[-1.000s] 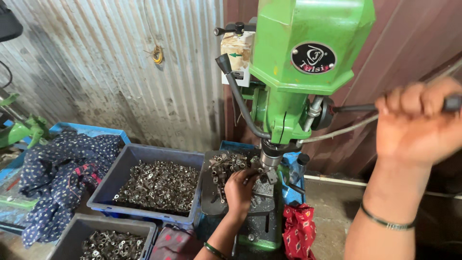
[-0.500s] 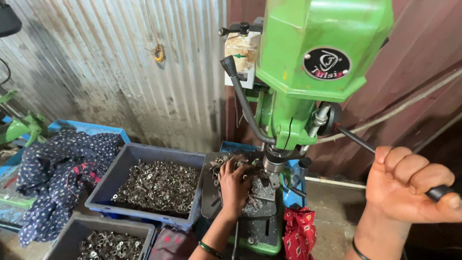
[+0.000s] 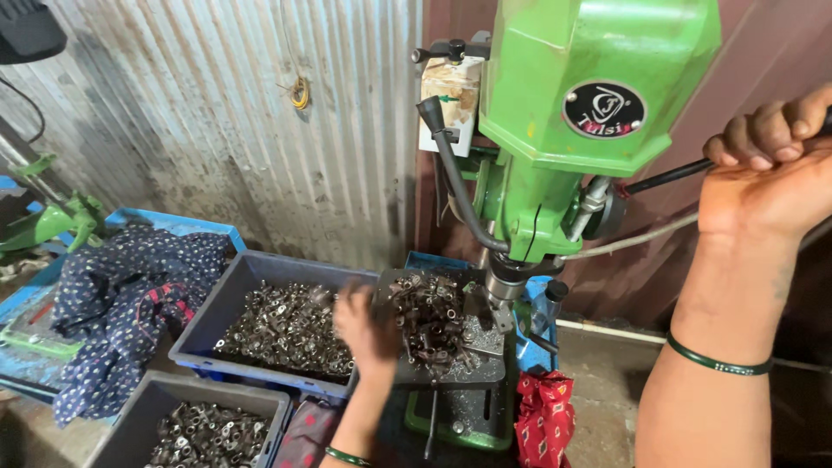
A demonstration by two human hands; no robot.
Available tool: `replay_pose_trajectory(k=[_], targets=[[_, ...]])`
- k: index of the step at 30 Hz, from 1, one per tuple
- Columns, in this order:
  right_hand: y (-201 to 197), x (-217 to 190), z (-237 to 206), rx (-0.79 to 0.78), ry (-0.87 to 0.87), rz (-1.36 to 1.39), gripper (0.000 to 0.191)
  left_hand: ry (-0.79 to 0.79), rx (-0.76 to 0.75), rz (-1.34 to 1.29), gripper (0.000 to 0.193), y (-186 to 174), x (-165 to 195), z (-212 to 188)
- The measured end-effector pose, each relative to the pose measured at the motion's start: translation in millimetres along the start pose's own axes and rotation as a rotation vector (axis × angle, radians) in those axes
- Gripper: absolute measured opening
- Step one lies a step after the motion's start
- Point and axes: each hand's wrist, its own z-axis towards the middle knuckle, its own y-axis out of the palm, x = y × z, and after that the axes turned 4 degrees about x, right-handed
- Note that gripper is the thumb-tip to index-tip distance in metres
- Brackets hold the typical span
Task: The person repeatedly picks small metal parts from a bin, places them under a drill press, and operates the lever to drill or deburr each piece. After each operation, the person removes the part and places it into a separate bin. The process is repeated for multiple parts throughout the clip.
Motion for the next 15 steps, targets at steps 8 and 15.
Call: replay_pose_trajectory(k=[8,15], targets=[[2.7,-5.9,-11.5,-0.035,-0.038,-0.141,0.040,0.086,-0.860,0.122,0.024,2.5,9.2,-24.6],[19.9,-5.1,-19.5,0.003,-0.002,-0.004,0.044,0.246,-0.764,-0.111,0.040,-7.1,-14.2,-26.2]])
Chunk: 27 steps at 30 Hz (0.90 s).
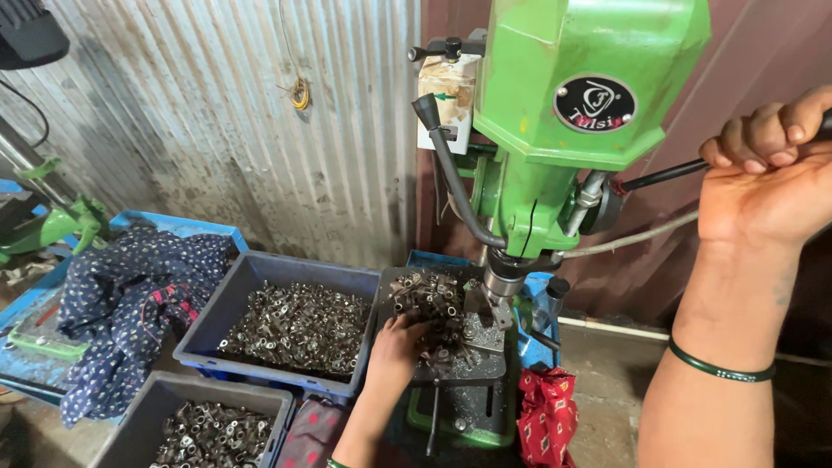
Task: The person repeatedly picks small metal parts from a bin, places them under a drill press, and operates the lever to drill or deburr each piece. After each operation, the person removes the part and places it into a separate bin. The process is repeated for multiple parts throughout the clip.
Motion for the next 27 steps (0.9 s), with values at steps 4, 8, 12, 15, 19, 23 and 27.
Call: replay_pose_trajectory(k=[4,8,12,15,19,23,27], targets=[[7.8,1.1,-1.9,0.080,0.075,0.360,0.047,-0.043,0.086,-0.155,0.047,4.5,-10.1,1.7],[2.0,0.3,-3.8,0.054,0.042,0.242,0.050,-0.377,0.249,-0.966,0.050,21.2,-1.1,12.8],[-9.6,0.2,-2.3,-0.021,-0.039,-0.042,0.052,-0.396,0.220,-0.863,0.034,30.7,26.0,26.5],[-12.1,0.4,-1.5,-0.055,-0.083,-0.135,0.053,-0.237,0.220,-0.640,0.032,30.4,48.6,33.4],[4.7,-1.5,-4.7,-0.062,-0.078,-0.131,0.055,-0.235,0.226,-0.841,0.029,42.1,69.4,47.3],[44.7,-4.4,-9.4,0.089,0.060,0.387,0.054,-0.249,0.220,-1.016,0.028,55.6,69.5,53.2],[82.7,-7.5,-17.2,0.177,0.114,0.692,0.052,-0.337,0.189,-0.884,0.027,55.0,70.1,46.2]])
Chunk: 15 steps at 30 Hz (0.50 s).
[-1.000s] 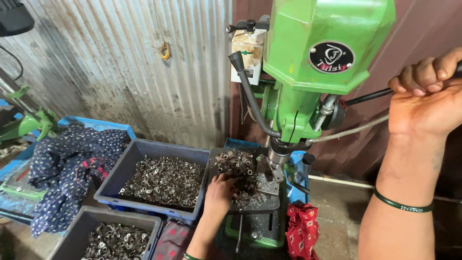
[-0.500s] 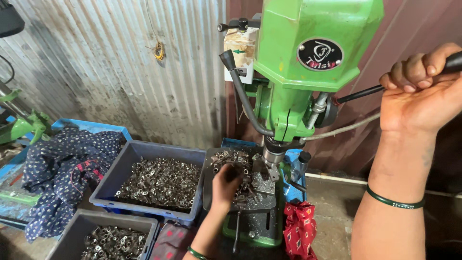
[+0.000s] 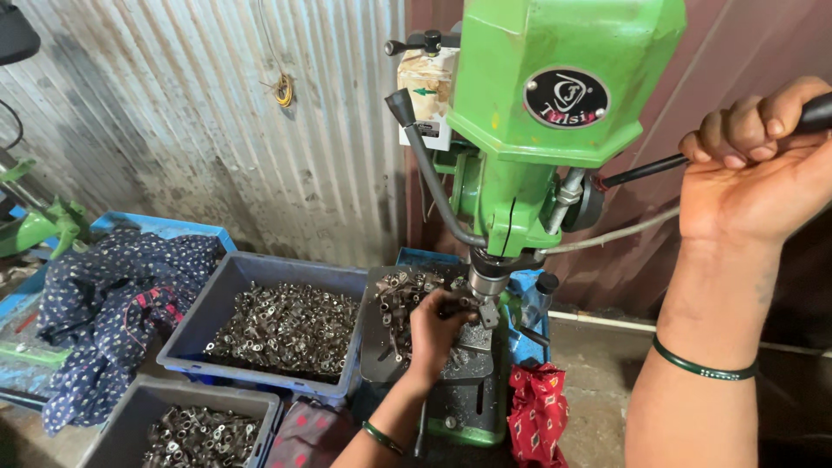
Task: The person repeatedly picks small metal parts from a bin, places them under a drill press, and operates the lever to drill or deburr each piece. After each operation, the person removes the part and places it into a separate bin. The process is repeated for multiple parts throughout the clip.
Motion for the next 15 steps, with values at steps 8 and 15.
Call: replay_pose_trajectory(k=[8,15], targets=[[-55.8,-0.5,-87.5,-0.240,-0.455,-0.884,0.057,0.116,-0.016,0.154,0.028,-6.4,22.4,-6.9],[-113.5,-29.3,-109.2,-0.165,-0.525,-0.957,0.065,0.204,-0.029,0.248,0.023,-10.6,25.6,-2.8]])
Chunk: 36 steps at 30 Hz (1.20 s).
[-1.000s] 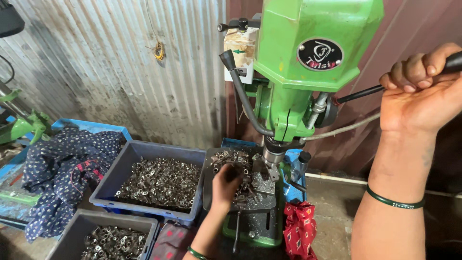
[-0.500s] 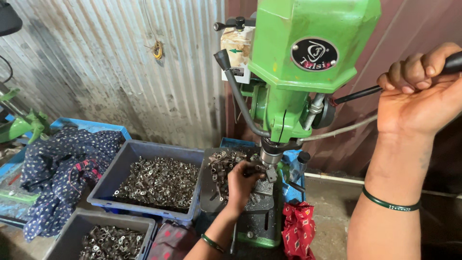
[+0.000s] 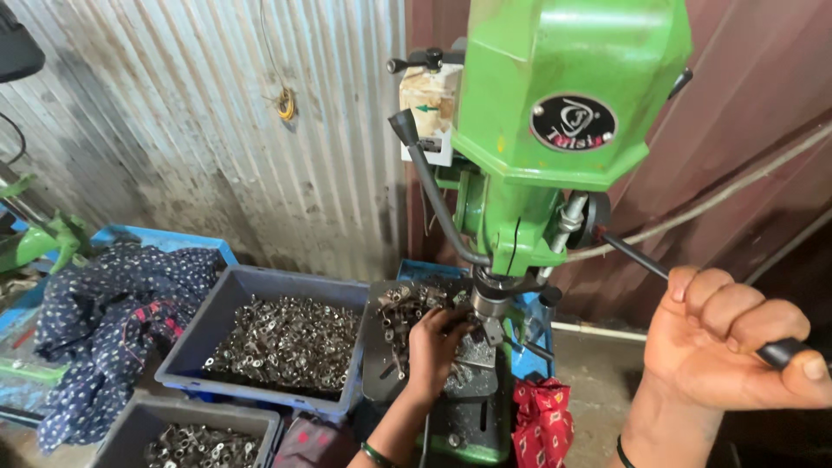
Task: The person repeatedly picks small metal parts from a bin, places them under a drill press, and operates the lever to drill or deburr each piece. After each operation, the person removes the part and places it into a separate bin. The process is repeated for multiple parts throughout the clip.
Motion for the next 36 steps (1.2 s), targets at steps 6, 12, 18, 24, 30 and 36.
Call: replay_pose_trajectory(k=[6,12,18,24,30,36], targets=[[0.4,0.2,2.6,-0.005,-0.031,0.008,0.067,0.039,0.023,0.109,0.018,-2.8,6.4,-5.4],[47.2,-0.7,72.3,0.131,0.155,0.555,0.062,0.149,0.050,0.322,0.019,1.5,13.9,1.1],[67.3,13.9,148.7,-0.027,0.317,0.412,0.058,-0.081,0.030,0.292,0.033,-4.9,19.3,0.2],[67.3,3.3,122.0,0.026,0.246,0.393,0.057,-0.050,0.042,0.238,0.028,-2.5,13.3,-10.1],[61.6,-23.2,34.0,0.176,0.170,0.568,0.059,0.036,0.072,0.315,0.025,17.0,2.8,-3.0],[6.4,-3.7,-0.7,-0.021,-0.001,0.041,0.060,-0.027,0.024,0.355,0.027,12.8,-0.3,0.6]])
